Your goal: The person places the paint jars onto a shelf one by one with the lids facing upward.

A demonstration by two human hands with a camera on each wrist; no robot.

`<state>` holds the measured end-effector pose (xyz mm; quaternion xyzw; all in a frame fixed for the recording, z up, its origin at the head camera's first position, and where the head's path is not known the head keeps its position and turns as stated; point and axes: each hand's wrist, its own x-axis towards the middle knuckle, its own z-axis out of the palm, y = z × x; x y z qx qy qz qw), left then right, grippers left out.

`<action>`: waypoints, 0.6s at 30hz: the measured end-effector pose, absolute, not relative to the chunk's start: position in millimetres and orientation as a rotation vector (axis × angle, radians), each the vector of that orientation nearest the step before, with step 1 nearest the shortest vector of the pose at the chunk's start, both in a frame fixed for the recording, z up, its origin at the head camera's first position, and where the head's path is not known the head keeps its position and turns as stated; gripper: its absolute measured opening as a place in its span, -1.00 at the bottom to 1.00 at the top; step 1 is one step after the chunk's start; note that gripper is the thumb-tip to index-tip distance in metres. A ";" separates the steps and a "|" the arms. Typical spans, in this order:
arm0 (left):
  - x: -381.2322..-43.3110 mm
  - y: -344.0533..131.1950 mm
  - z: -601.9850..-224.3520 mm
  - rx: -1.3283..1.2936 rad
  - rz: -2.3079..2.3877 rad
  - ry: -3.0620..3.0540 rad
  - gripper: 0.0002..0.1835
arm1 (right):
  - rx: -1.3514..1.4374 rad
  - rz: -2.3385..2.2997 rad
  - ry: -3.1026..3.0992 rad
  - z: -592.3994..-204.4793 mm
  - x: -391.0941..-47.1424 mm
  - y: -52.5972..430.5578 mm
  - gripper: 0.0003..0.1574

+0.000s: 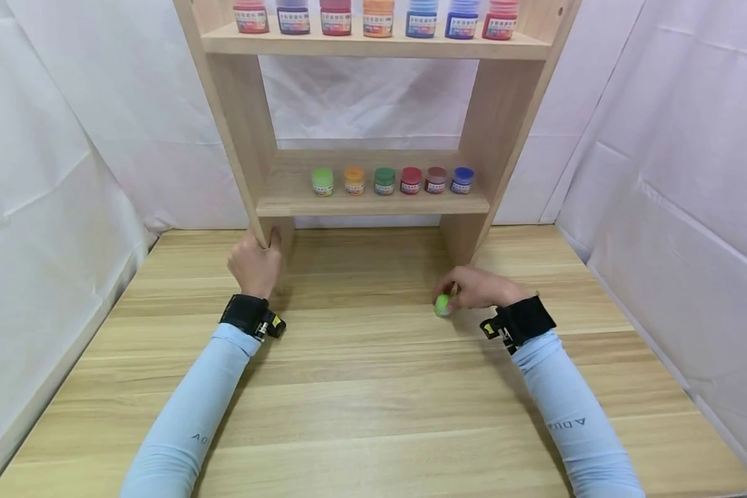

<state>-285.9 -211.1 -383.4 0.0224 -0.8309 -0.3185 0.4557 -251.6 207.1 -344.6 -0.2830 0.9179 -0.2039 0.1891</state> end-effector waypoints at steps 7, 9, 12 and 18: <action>-285.1 -211.0 -383.2 0.057 -0.782 -2.053 -0.68 | -0.759 -0.495 2.770 -350.2 -256.5 211.2 -0.67; -284.7 -210.9 -383.0 0.057 -0.785 -2.057 -0.68 | -0.766 -0.464 2.820 -352.9 -258.2 211.7 -0.64; -283.9 -210.8 -382.8 0.057 -0.794 -2.064 -0.68 | -0.772 -0.453 2.858 -355.9 -260.4 212.2 -0.60; -283.9 -210.0 -382.2 0.058 -0.794 -2.067 -0.67 | -0.737 -0.493 2.862 -357.4 -260.5 212.2 -0.49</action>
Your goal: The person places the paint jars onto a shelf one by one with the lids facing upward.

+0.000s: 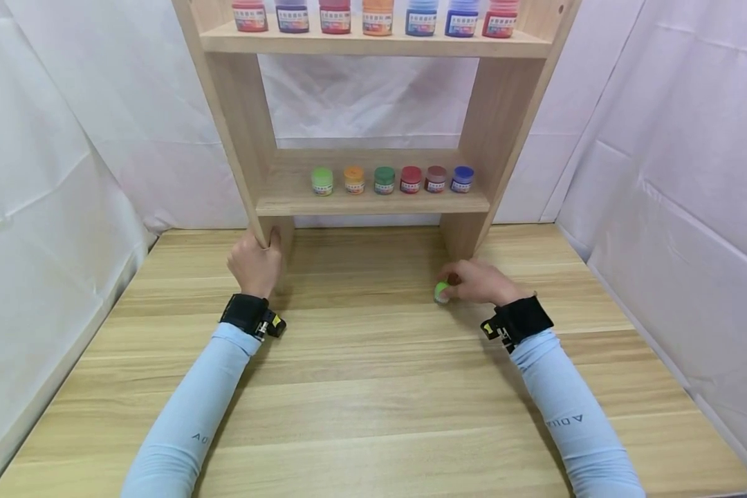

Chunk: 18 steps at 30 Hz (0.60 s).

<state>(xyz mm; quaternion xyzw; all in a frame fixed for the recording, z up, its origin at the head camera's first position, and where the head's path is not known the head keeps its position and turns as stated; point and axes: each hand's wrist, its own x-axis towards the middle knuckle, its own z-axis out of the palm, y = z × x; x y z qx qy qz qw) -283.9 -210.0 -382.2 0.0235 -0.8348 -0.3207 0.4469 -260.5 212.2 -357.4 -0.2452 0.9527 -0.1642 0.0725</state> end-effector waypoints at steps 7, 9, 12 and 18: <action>-284.4 -209.8 -381.9 0.056 -0.782 -2.059 -0.69 | -0.700 -0.535 2.829 -361.6 -259.9 211.4 -0.44; -284.4 -209.9 -382.0 0.055 -0.782 -2.060 -0.69 | -0.693 -0.539 2.831 -363.7 -260.5 211.9 -0.43; -284.4 -210.0 -382.2 0.053 -0.786 -2.063 -0.69 | -0.699 -0.547 2.837 -366.0 -262.1 212.7 -0.46; -283.3 -209.8 -381.4 0.055 -0.789 -2.057 -0.69 | -0.703 -0.522 2.855 -366.2 -263.0 211.7 -0.50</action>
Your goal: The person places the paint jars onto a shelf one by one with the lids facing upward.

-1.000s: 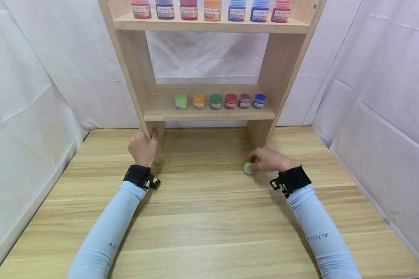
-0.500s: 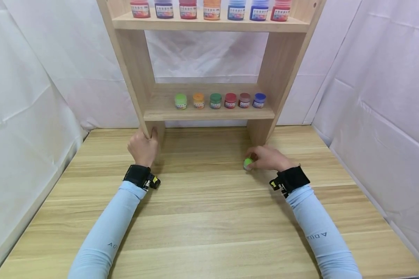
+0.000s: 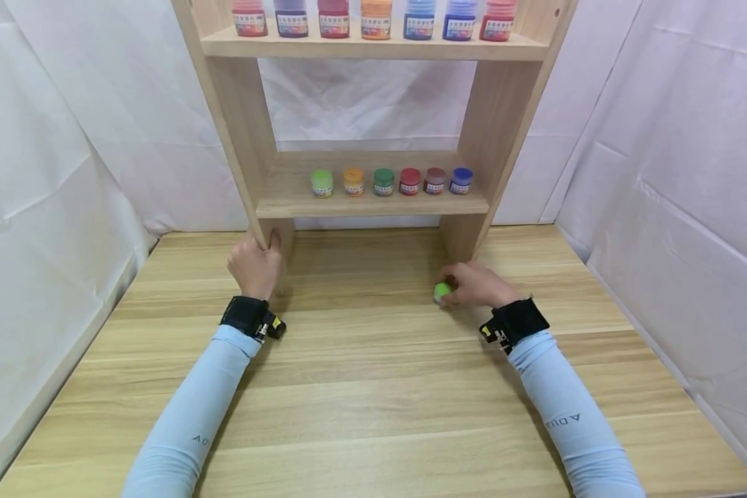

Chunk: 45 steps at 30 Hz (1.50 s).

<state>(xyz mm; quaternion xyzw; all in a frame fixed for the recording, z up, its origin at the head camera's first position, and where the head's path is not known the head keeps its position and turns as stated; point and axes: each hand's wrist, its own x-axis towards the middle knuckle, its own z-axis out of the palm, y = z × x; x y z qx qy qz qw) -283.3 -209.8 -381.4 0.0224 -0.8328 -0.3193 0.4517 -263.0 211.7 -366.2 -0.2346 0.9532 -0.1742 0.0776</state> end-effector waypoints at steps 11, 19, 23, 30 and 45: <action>-283.9 -210.6 -382.8 0.067 -0.779 -2.066 -0.68 | -0.728 -0.496 2.913 -368.4 -263.5 210.8 -0.49; -282.8 -211.9 -385.5 0.083 -0.788 -2.062 -0.69 | -0.770 -0.522 2.938 -359.7 -259.1 207.1 -0.47; -284.4 -212.0 -385.0 0.076 -0.788 -2.068 -0.68 | -0.781 -0.556 2.967 -350.7 -256.0 204.5 -0.42; -284.3 -209.8 -382.4 0.085 -0.796 -2.063 -0.67 | -0.860 -0.646 2.980 -332.3 -254.4 191.1 -0.51; -283.7 -209.0 -382.2 0.094 -0.788 -2.069 -0.67 | -1.235 -0.633 3.012 -263.1 -248.9 112.0 -0.54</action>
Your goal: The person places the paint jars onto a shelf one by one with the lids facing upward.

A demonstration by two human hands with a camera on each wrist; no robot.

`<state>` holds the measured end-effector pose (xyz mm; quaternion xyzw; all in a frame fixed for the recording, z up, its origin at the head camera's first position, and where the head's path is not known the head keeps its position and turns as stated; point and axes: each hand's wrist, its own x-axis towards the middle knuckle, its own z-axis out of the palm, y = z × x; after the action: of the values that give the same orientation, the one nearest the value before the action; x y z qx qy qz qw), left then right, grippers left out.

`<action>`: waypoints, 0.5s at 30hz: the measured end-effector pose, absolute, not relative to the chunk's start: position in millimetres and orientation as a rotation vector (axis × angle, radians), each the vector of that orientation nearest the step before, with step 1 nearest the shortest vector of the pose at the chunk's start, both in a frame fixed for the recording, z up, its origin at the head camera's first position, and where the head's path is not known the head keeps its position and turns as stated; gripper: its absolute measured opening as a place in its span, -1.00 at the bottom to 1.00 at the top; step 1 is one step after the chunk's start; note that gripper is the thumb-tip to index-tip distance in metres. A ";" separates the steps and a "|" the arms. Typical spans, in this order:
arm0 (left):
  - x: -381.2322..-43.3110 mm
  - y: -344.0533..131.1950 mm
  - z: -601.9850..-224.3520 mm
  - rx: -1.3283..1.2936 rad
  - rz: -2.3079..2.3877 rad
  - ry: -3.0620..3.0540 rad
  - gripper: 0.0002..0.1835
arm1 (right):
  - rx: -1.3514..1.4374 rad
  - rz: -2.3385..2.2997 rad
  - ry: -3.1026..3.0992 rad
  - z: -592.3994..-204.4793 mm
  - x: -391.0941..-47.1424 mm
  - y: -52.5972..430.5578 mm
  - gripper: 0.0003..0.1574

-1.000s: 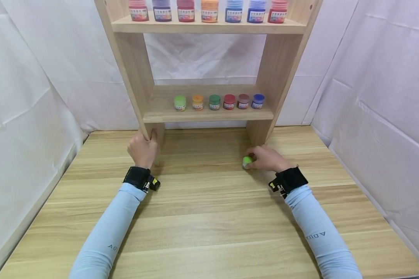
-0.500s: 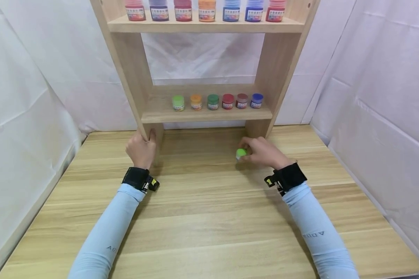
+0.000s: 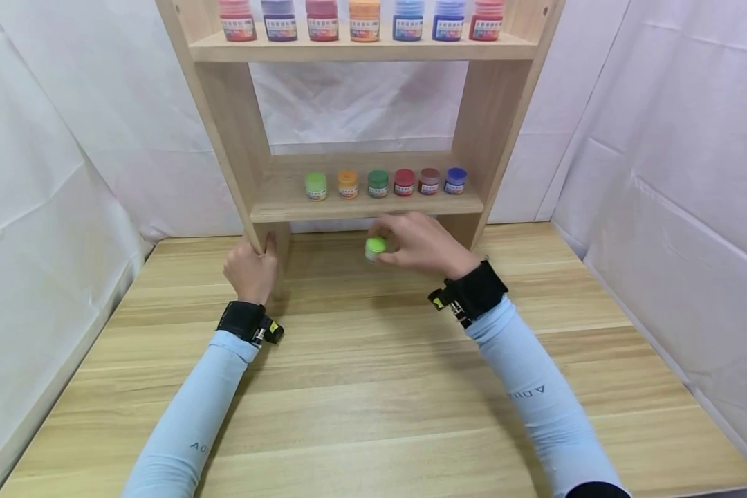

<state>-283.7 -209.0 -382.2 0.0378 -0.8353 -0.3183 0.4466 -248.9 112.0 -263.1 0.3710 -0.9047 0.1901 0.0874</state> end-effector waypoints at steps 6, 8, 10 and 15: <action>-283.8 -209.0 -383.8 0.086 -0.783 -2.063 -0.67 | 1.190 0.535 -2.610 -237.9 -245.5 79.8 -0.59; -284.1 -209.4 -385.0 0.091 -0.776 -2.057 -0.67 | 1.204 0.522 -2.592 -231.3 -244.1 70.5 -0.59; -284.0 -209.9 -385.0 0.093 -0.769 -2.056 -0.66 | 1.201 0.510 -2.573 -225.5 -242.9 62.1 -0.59; -283.8 -209.9 -383.9 0.099 -0.764 -2.051 -0.65 | 1.208 0.529 -2.506 -215.2 -243.1 43.7 -0.59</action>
<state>-283.8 -209.9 -383.9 0.0404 -0.8322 -0.3101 0.4578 -243.1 43.7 -215.2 0.4216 -0.8743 0.1844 0.1543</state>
